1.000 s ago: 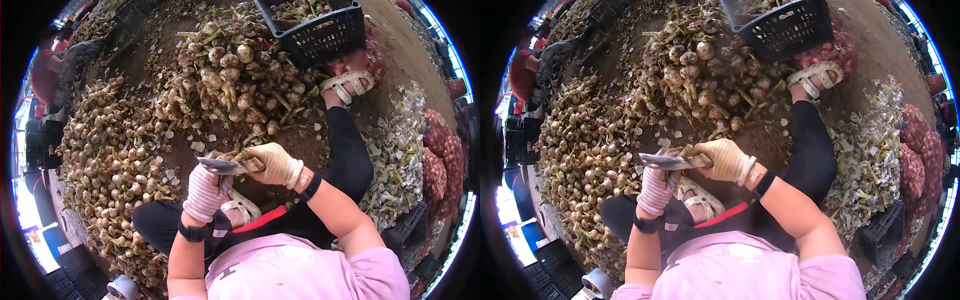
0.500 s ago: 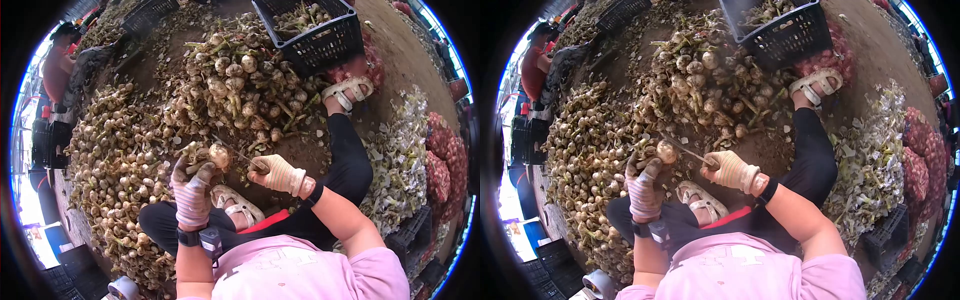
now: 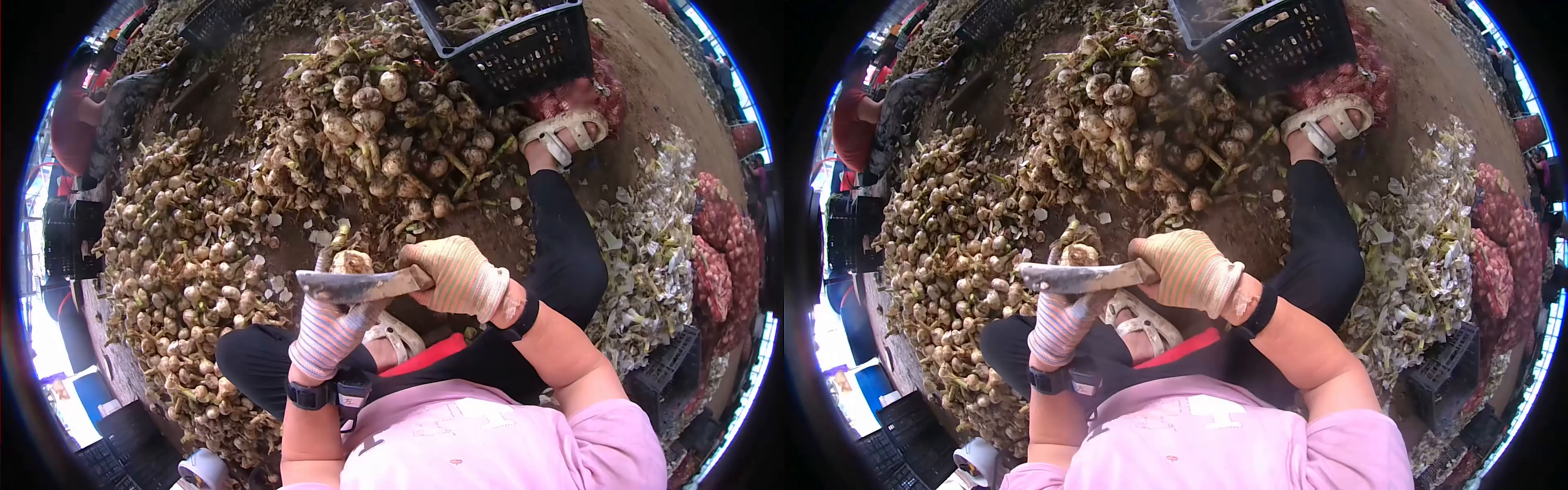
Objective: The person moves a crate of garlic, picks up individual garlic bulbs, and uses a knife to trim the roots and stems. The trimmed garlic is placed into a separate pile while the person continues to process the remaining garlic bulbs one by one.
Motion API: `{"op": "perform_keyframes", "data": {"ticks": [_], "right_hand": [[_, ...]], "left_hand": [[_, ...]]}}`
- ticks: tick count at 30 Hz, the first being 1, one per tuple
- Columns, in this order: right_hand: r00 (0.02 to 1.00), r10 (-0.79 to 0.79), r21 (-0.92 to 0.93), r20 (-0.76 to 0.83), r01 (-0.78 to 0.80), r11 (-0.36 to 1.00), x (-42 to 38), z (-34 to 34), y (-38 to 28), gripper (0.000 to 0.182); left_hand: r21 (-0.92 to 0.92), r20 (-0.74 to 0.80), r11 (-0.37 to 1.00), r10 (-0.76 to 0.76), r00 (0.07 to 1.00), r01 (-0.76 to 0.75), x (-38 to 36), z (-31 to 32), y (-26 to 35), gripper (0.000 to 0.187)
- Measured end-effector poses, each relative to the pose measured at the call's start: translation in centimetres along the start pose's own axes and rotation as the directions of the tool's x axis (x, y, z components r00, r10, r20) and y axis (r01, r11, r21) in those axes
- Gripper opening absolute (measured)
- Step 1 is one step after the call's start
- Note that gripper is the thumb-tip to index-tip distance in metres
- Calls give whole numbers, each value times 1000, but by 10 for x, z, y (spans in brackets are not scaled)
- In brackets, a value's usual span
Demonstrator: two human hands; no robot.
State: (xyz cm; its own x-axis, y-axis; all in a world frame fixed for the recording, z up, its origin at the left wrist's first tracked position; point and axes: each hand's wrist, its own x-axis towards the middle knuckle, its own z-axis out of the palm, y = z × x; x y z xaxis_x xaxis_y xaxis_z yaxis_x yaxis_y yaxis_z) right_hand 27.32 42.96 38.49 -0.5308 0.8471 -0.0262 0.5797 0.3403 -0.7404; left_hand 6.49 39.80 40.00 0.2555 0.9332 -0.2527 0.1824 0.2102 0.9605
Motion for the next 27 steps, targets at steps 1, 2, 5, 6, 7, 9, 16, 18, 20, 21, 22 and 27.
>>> {"op": "perform_keyframes", "data": {"ticks": [1, 2, 5, 6, 7, 9, 16, 18, 20, 21, 22, 27], "right_hand": [[1000, 1, 1, 4, -1, 1000, 0, 2, -1, 26], [1000, -28, -10, -3, 28, 1000, 1, 4, -3, 26], [998, -59, -16, 6, 59, 998, 2, 8, -3, 27], [998, -64, -14, 18, 64, 998, 3, 9, -2, 27], [998, -61, -18, 20, 62, 998, 3, 10, -1, 27], [989, -141, -33, -33, 140, 990, 3, 15, 5, 26], [955, -288, 23, -76, 290, 957, 10, 41, 47, 20], [952, -304, 3, -47, 304, 953, 11, 47, 44, 19], [950, -312, -16, 1, 312, 950, 13, 57, 47, 17], [950, -312, -14, 3, 312, 950, 13, 59, 56, 17], [991, -131, -54, -33, 129, 990, 14, 54, 64, 18], [972, 166, 294, -168, -111, 949, 23, 33, 65, 11]], "left_hand": [[221, 81, 961, 149, 985, -164, -2, -1, -3, 34], [378, 16, 878, 312, 950, -295, -2, 3, -10, 42], [329, -2, 917, 242, 970, -228, -8, 2, -11, 54], [266, -24, 947, 195, 981, -182, -9, 5, -3, 61], [262, -23, 948, 195, 980, -182, -10, 6, -7, 61], [-30, 14, 999, 44, 999, -44, -10, 9, -12, 62], [304, 94, 936, 153, 984, -175, -26, -1, -2, 51], [276, 23, 950, 144, 989, -145, -36, -8, -3, 51], [401, -5, 908, 133, 991, -120, -41, -18, -2, 50], [460, -18, 882, 123, 992, -101, -47, -23, -2, 50], [344, -69, 911, 265, 962, -226, -59, -28, 0, 48], [384, -399, 892, 393, 829, -238, -78, -76, -19, 31]]}}
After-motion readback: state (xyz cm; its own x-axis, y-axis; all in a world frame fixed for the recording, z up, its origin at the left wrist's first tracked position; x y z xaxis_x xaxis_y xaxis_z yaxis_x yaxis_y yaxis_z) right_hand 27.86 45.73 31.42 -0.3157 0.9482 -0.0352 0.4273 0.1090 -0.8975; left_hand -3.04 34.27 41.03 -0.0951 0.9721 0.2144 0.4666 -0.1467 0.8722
